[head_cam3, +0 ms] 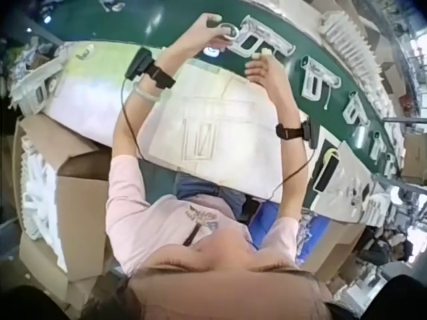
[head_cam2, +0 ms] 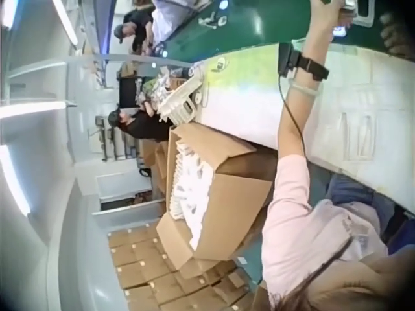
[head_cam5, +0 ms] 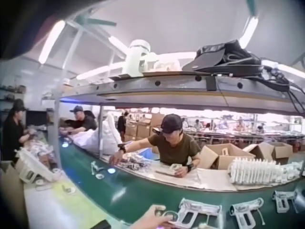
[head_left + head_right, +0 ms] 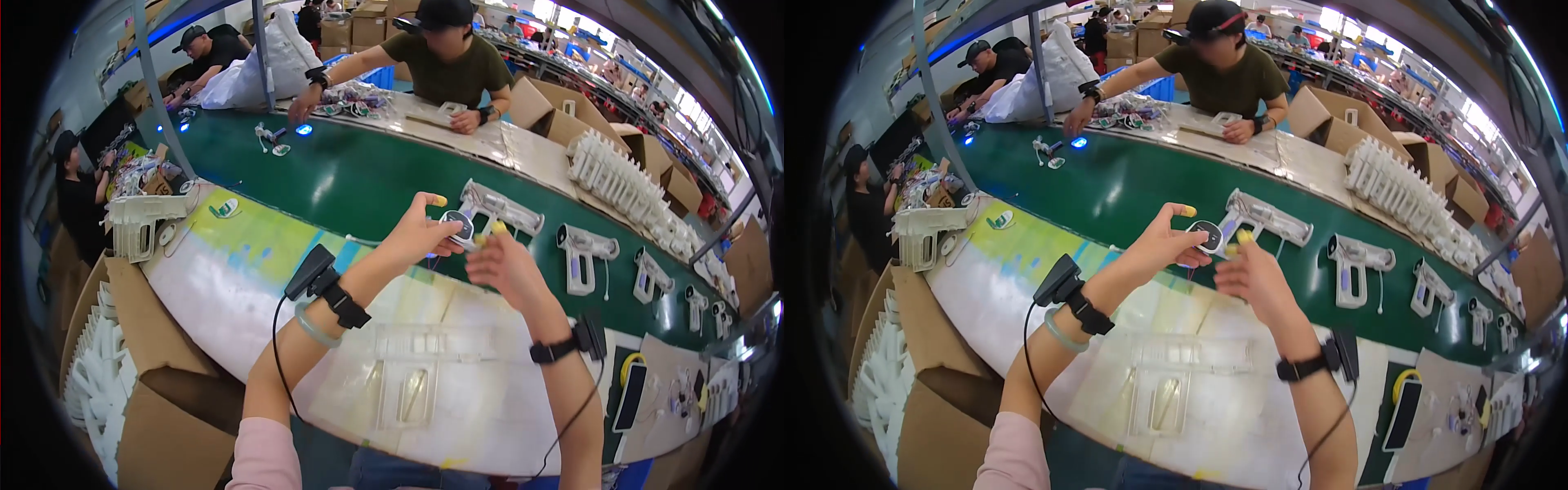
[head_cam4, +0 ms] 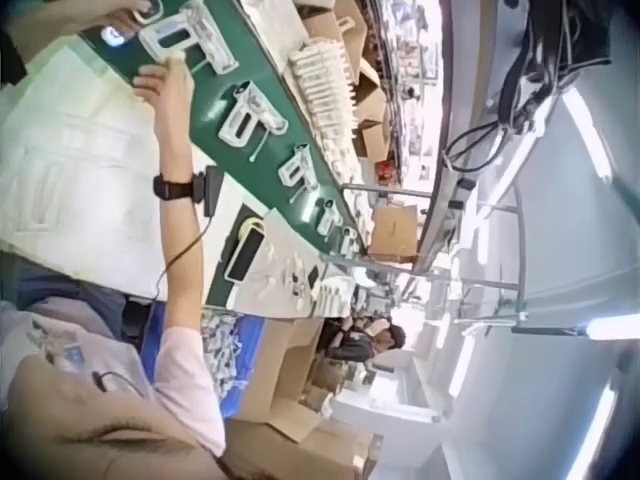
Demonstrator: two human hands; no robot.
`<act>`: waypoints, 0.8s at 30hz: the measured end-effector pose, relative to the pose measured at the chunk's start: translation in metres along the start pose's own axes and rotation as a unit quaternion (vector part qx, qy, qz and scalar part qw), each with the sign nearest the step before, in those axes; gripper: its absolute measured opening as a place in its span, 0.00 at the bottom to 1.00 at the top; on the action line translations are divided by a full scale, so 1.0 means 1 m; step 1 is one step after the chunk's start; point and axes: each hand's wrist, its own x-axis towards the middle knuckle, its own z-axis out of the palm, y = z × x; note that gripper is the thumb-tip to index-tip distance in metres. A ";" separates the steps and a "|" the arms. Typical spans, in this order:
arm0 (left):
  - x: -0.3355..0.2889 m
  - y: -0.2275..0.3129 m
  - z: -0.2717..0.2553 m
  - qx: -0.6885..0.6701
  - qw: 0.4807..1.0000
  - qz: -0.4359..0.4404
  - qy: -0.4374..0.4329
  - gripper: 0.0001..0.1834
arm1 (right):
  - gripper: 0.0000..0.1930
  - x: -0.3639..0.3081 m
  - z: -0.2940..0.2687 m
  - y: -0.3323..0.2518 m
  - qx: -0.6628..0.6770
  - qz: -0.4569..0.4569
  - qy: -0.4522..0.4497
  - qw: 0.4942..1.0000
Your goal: Assembling small electronic components by connecting wires and fitting them into plastic housings on an industrial assembly line.
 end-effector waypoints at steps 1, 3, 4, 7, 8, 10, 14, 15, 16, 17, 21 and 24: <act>-0.013 -0.001 0.011 0.060 0.998 0.013 -0.009 0.30 | 0.17 0.003 0.004 0.000 -0.017 -0.012 -0.009 1.000; -0.035 -0.012 0.023 0.144 0.987 0.070 -0.009 0.30 | 0.15 -0.003 0.005 0.005 -0.031 -0.023 -0.014 0.999; -0.052 -0.008 0.026 0.228 0.965 0.130 0.001 0.30 | 0.13 -0.010 0.010 0.007 -0.047 -0.027 -0.037 0.998; -0.107 -0.014 0.017 0.414 0.900 0.139 0.011 0.30 | 0.09 -0.032 0.009 0.006 -0.076 -0.054 -0.043 0.995; -0.119 -0.030 0.013 0.528 0.823 0.212 0.004 0.31 | 0.08 -0.036 -0.001 0.005 -0.095 -0.076 -0.008 0.992; -0.151 -0.072 -0.001 0.591 0.755 0.278 -0.067 0.36 | 0.09 -0.045 -0.010 -0.005 -0.117 -0.100 0.006 0.988; -0.185 -0.118 0.025 0.618 0.741 0.238 -0.109 0.38 | 0.16 -0.056 -0.036 -0.035 -0.047 -0.099 -0.017 0.994; -0.183 -0.128 0.040 0.606 0.751 0.246 -0.089 0.39 | 0.17 -0.061 -0.043 -0.043 -0.052 -0.103 0.001 0.993; -0.183 -0.135 0.058 0.604 0.752 0.248 -0.093 0.39 | 0.17 -0.068 -0.048 -0.052 -0.055 -0.107 0.015 0.993; -0.182 -0.143 0.079 0.599 0.757 0.248 -0.080 0.39 | 0.17 -0.073 -0.054 -0.061 -0.081 -0.110 0.021 0.990; -0.177 -0.155 0.147 0.575 0.771 0.262 -0.072 0.39 | 0.16 -0.105 -0.069 -0.088 -0.094 -0.108 0.052 0.988; -0.171 -0.140 0.169 0.585 0.757 0.288 -0.044 0.34 | 0.15 -0.124 -0.084 -0.102 -0.117 -0.110 0.050 0.986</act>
